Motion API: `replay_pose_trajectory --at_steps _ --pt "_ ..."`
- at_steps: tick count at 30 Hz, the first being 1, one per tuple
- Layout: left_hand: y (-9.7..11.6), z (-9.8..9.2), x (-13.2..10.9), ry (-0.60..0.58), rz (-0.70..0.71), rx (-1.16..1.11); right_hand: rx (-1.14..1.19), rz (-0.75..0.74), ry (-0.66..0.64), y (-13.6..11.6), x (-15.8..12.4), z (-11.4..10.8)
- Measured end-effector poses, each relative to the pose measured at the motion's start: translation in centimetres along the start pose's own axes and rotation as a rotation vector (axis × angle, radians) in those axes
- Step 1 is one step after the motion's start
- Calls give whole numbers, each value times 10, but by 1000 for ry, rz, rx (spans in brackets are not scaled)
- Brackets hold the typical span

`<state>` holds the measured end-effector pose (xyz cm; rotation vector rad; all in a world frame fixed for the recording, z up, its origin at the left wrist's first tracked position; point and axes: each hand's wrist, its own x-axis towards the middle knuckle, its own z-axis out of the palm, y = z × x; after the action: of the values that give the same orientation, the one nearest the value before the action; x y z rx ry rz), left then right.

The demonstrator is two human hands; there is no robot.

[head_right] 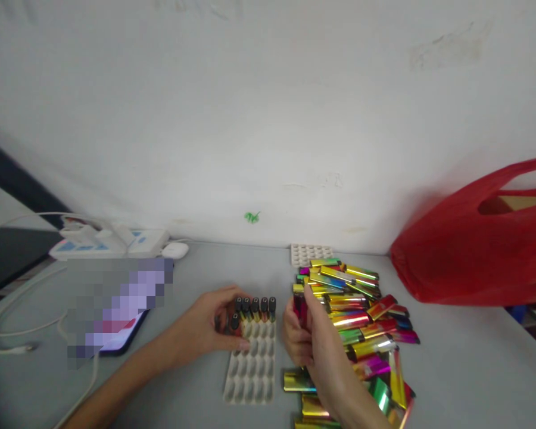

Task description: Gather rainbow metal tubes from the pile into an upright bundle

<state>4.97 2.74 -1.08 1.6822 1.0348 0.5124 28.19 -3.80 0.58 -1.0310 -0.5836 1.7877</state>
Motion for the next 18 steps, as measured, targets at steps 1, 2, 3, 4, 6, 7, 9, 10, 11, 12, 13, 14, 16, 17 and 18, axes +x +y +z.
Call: replay_pose_trajectory --at_steps 1,2,3,4,6,7,9,10,11,12,13,14,16,17,18 --pt "0 0 0 -4 0 0 -14 -21 34 1 0 0" --pt "0 0 0 -7 0 0 -33 -50 68 1 -1 1" --pt "0 0 0 -8 -3 0 -57 -84 95 2 -1 1" --pt "-1 -1 0 -9 -5 1 -83 -116 110 2 -1 1" --pt "-1 -1 0 -6 -6 3 -125 -147 101 3 -1 1" --pt "-2 -1 0 -4 -5 5 -136 -151 92 3 -1 1" --pt "-3 -1 0 -1 1 3 -139 -166 99 3 0 0" --pt "-3 -1 0 1 6 2 -137 -184 114 4 1 -1" --pt "-4 -1 0 1 10 -1 -138 -211 130 5 1 -1" --pt "-4 -1 0 1 12 -3 -146 -247 138 5 1 -1" --pt "-4 -1 0 0 14 -3 -161 -287 139 6 1 -1" --pt "-4 -1 0 -1 11 1 -184 -329 135 6 0 -1" --pt "-3 -1 0 -1 -1 2 -253 -410 119 5 -2 -1" --pt "-3 -1 0 -1 -7 -3 -302 -461 120 4 -3 -1" --pt "-3 0 0 -3 -14 -11 -361 -523 130 4 -4 -1"
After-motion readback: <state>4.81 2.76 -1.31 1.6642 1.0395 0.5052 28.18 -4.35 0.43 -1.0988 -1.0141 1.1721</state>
